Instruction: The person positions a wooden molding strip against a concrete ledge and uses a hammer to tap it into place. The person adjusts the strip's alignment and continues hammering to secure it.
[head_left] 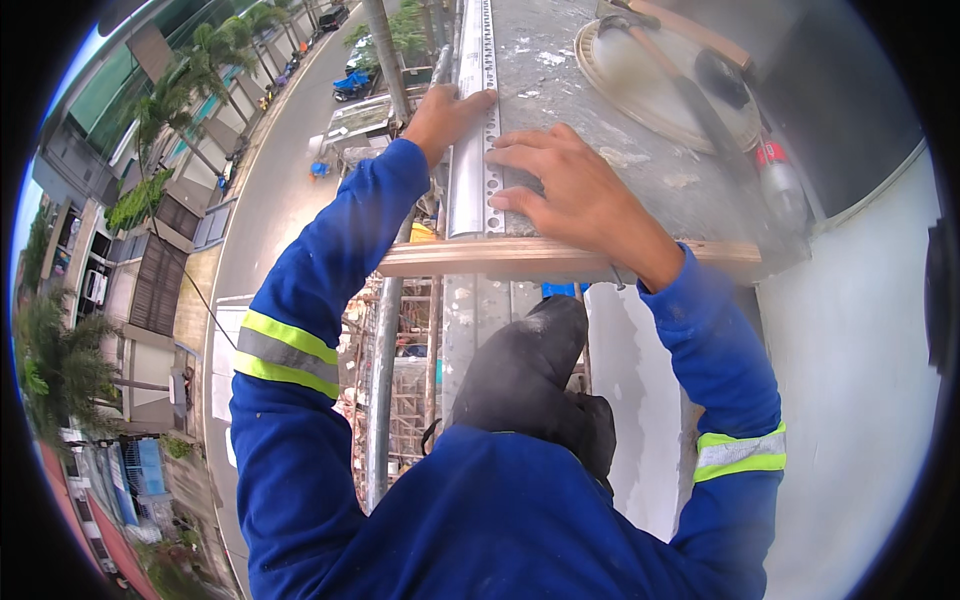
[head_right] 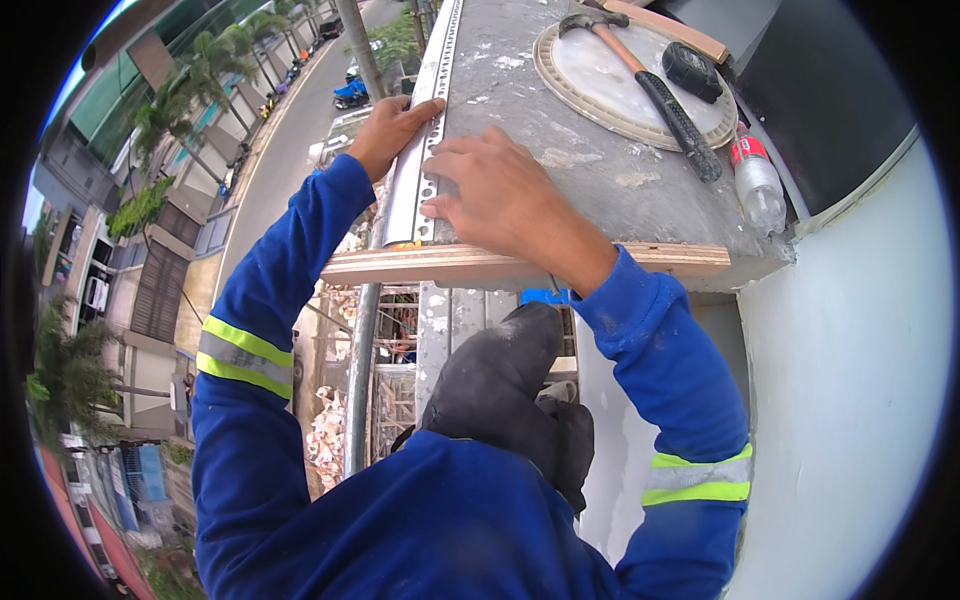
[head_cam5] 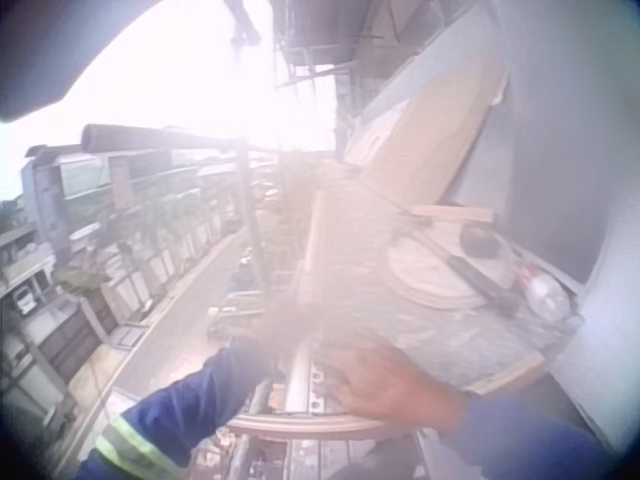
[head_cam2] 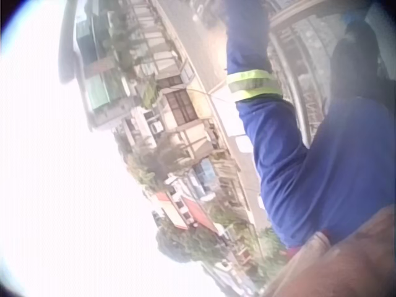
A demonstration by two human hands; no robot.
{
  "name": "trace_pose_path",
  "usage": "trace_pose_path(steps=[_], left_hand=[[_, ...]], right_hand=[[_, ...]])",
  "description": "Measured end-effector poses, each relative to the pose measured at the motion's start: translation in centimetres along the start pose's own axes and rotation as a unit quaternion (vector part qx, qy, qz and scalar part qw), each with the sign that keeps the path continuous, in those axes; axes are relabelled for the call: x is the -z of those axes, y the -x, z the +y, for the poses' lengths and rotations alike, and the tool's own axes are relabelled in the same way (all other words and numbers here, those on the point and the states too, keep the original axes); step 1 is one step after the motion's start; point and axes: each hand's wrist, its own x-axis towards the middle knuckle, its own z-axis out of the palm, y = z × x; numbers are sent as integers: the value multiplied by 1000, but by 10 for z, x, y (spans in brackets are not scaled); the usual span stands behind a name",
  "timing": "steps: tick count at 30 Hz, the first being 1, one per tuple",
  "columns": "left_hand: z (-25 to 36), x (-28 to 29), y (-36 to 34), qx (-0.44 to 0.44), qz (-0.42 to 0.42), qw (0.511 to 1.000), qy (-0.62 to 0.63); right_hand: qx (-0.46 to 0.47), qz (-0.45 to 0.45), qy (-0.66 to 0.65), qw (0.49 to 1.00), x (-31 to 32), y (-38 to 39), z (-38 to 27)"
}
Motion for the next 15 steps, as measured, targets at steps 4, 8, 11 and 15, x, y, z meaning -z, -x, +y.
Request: trace_pose_path(steps=[4, 8, 11, 15], left_hand=[[2, -3, 0, 14, 9, 1000, 5], [5, -5, 0, 6, 4, 1000, -19], [5, -6, -1, 8, 9, 999, -46], [3, -8, -3, 1, 25, 998, -62]], right_hand=[[7, -20, 4, 1000, 3, 4, -1], [20, -25, -11, 999, 4, 9, 1], [26, -27, -12, 999, 3, 11, 4], [23, -31, -1, 999, 3, 13, 3]])
